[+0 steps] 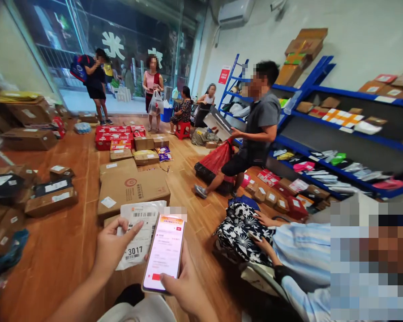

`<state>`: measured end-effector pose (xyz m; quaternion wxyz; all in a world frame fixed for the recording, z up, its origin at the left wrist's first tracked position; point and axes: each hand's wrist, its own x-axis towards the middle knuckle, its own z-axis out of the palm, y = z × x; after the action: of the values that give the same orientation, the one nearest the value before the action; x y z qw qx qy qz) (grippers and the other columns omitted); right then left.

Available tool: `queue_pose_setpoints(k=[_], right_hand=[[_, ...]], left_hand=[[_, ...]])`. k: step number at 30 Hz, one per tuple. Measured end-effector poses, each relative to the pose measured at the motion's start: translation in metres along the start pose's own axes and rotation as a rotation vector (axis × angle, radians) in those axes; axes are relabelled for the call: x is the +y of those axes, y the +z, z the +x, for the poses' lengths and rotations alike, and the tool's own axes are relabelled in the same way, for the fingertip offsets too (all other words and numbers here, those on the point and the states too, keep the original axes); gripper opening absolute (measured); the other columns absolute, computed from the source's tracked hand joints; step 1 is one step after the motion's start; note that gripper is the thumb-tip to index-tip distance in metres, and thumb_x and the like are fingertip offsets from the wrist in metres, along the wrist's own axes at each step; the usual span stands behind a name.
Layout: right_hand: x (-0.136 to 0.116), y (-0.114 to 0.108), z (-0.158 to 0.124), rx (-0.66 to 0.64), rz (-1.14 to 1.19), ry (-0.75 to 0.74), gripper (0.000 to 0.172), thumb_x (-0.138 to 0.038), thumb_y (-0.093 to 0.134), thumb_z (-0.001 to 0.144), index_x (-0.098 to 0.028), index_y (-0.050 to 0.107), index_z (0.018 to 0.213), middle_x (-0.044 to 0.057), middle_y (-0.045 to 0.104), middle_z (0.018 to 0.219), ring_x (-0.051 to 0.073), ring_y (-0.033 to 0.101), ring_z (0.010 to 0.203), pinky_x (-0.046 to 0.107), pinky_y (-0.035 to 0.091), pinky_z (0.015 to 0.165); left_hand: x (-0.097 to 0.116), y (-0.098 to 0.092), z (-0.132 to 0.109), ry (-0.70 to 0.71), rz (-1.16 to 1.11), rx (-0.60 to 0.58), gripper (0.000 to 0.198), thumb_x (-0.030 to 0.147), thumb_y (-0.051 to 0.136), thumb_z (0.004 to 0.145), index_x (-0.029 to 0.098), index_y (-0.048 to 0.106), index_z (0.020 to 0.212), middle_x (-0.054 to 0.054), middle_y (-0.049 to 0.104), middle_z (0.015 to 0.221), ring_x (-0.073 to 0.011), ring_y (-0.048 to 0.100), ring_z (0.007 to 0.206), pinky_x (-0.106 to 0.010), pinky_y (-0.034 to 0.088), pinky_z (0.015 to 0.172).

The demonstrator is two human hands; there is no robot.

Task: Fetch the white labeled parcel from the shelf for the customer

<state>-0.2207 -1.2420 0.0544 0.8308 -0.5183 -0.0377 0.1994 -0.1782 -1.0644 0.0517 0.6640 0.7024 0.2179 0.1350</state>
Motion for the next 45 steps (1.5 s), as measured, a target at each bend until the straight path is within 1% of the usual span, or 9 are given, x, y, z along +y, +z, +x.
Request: queue_pose_setpoints(k=[6,9,14,21,27,30,33,36,45], right_hand=[[-0.026,-0.05,0.061,0.018,0.036,-0.031,0.079,-0.028,0.079,0.062,-0.023,0.034,0.127,0.013,0.063,0.121,0.03,0.063,0.105,0.045,0.052,0.086],[-0.044,-0.066,0.098,0.042,0.03,-0.015,0.079,-0.028,0.081,0.06,-0.023,0.036,0.125,0.012,0.063,0.12,0.03,0.063,0.105,0.043,0.053,0.084],[-0.074,-0.088,0.166,0.087,0.013,-0.031,0.08,-0.028,0.081,0.059,-0.022,0.035,0.124,0.013,0.062,0.12,0.03,0.064,0.103,0.043,0.053,0.084],[-0.101,-0.115,0.24,0.113,0.022,-0.052,0.084,-0.031,0.081,0.06,-0.022,0.033,0.128,0.013,0.063,0.119,0.03,0.063,0.105,0.044,0.052,0.087],[-0.124,-0.138,0.278,0.121,0.008,-0.06,0.08,-0.029,0.079,0.063,-0.024,0.033,0.129,0.012,0.062,0.121,0.029,0.064,0.104,0.043,0.052,0.088],[-0.135,-0.157,0.297,0.123,-0.005,-0.052,0.08,-0.029,0.079,0.063,-0.023,0.034,0.129,0.012,0.062,0.12,0.029,0.064,0.104,0.042,0.051,0.087],[-0.144,-0.186,0.32,0.092,-0.006,-0.035,0.081,-0.029,0.079,0.062,-0.023,0.034,0.129,0.013,0.062,0.121,0.029,0.063,0.105,0.042,0.052,0.085],[-0.159,-0.221,0.347,0.062,0.001,-0.016,0.08,-0.028,0.08,0.061,-0.024,0.035,0.128,0.014,0.062,0.121,0.03,0.062,0.106,0.042,0.052,0.084],[-0.248,-0.332,0.442,-0.019,-0.001,-0.013,0.082,-0.027,0.079,0.061,-0.025,0.033,0.128,0.013,0.058,0.126,0.031,0.063,0.106,0.046,0.05,0.089]], left_hand=[[0.008,0.067,0.05,-0.048,0.039,-0.053,0.051,0.049,0.075,0.051,0.022,0.033,0.06,0.005,0.048,0.056,-0.0113,0.047,0.052,-0.017,0.035,0.04],[0.014,0.097,0.087,-0.044,0.029,-0.065,0.051,0.049,0.075,0.05,0.022,0.033,0.059,0.005,0.051,0.056,-0.0126,0.05,0.053,-0.017,0.038,0.041],[0.031,0.143,0.154,-0.016,0.034,-0.078,0.049,0.047,0.075,0.049,0.022,0.034,0.057,0.007,0.045,0.05,-0.01,0.046,0.047,-0.016,0.033,0.038],[0.038,0.192,0.23,0.014,0.062,-0.139,0.048,0.047,0.074,0.052,0.022,0.033,0.057,0.005,0.049,0.054,-0.011,0.049,0.048,-0.017,0.034,0.04],[0.04,0.228,0.266,0.012,0.106,-0.162,0.049,0.047,0.073,0.054,0.022,0.031,0.058,0.007,0.046,0.052,-0.0093,0.045,0.047,-0.017,0.032,0.04],[0.042,0.251,0.283,0.018,0.114,-0.157,0.049,0.048,0.072,0.055,0.022,0.031,0.058,0.007,0.046,0.051,-0.0097,0.045,0.046,-0.017,0.033,0.041],[0.043,0.279,0.302,0.017,0.103,-0.144,0.05,0.048,0.073,0.054,0.022,0.03,0.058,0.007,0.047,0.051,-0.0107,0.048,0.047,-0.017,0.034,0.04],[0.047,0.315,0.322,0.024,0.101,-0.103,0.049,0.048,0.073,0.053,0.022,0.031,0.056,0.006,0.051,0.051,-0.0118,0.051,0.048,-0.017,0.035,0.04],[0.063,0.445,0.396,-0.105,-0.003,-0.028,0.05,0.048,0.077,0.05,0.022,0.036,0.06,0.004,0.059,0.053,-0.0174,0.06,0.048,-0.019,0.039,0.035]])
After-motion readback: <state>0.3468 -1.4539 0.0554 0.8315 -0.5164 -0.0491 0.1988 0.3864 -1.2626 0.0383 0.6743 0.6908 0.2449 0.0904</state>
